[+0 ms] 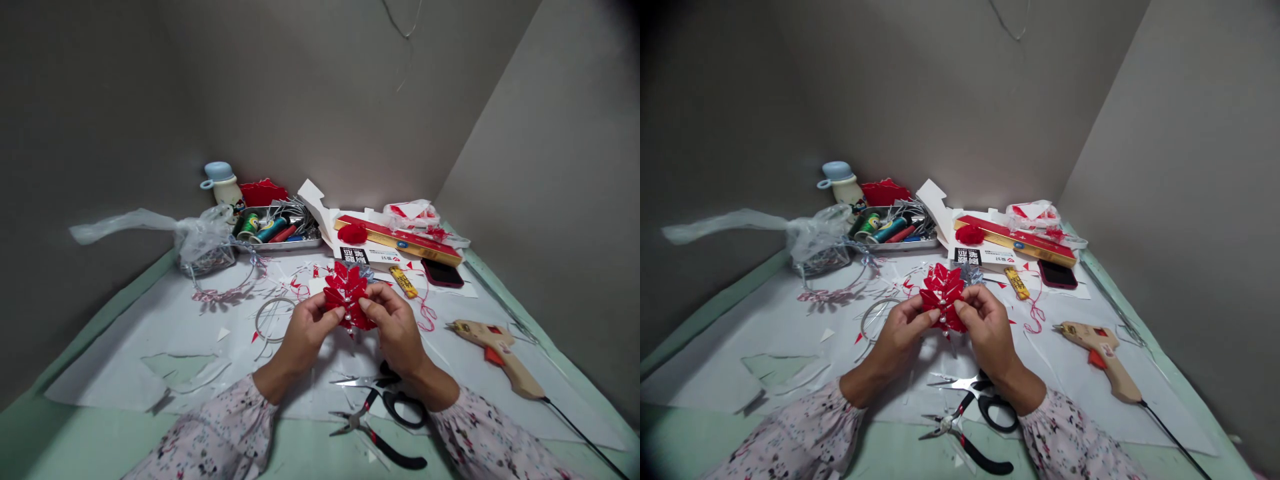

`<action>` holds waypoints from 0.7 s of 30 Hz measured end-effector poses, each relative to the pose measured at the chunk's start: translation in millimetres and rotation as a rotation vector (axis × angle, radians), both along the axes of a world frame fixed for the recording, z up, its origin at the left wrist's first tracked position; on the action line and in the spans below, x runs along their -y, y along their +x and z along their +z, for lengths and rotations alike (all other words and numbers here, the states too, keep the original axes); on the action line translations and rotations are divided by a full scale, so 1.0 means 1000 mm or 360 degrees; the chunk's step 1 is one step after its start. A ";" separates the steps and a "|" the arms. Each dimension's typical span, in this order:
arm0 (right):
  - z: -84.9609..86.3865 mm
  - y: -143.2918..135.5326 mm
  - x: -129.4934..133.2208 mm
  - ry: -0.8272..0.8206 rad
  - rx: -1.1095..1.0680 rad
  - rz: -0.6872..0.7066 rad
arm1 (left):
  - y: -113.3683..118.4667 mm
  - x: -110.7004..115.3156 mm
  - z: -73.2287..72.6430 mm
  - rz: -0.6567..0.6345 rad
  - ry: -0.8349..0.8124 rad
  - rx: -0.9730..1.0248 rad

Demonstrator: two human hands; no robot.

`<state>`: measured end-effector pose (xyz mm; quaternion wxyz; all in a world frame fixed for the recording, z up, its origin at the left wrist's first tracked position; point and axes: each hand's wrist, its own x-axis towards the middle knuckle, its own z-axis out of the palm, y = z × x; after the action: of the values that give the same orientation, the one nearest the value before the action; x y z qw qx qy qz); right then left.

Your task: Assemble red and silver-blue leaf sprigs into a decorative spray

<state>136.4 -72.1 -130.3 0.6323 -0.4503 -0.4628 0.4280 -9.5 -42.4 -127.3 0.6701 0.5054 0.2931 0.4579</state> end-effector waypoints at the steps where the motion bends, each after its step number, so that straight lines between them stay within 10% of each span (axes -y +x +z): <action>1: 0.000 0.000 0.000 0.0001 0.0000 -0.0002 | 0.000 0.000 0.001 0.0015 0.0015 -0.0024; 21: -0.010 0.001 0.000 0.0040 -0.0105 0.0126 | 0.001 0.002 0.002 0.0062 0.0152 -0.0192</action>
<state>137.3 -72.0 -140.0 0.6354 -0.4093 -0.4645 0.4616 -8.4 -44.0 -125.1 0.6173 0.5578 0.3205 0.4530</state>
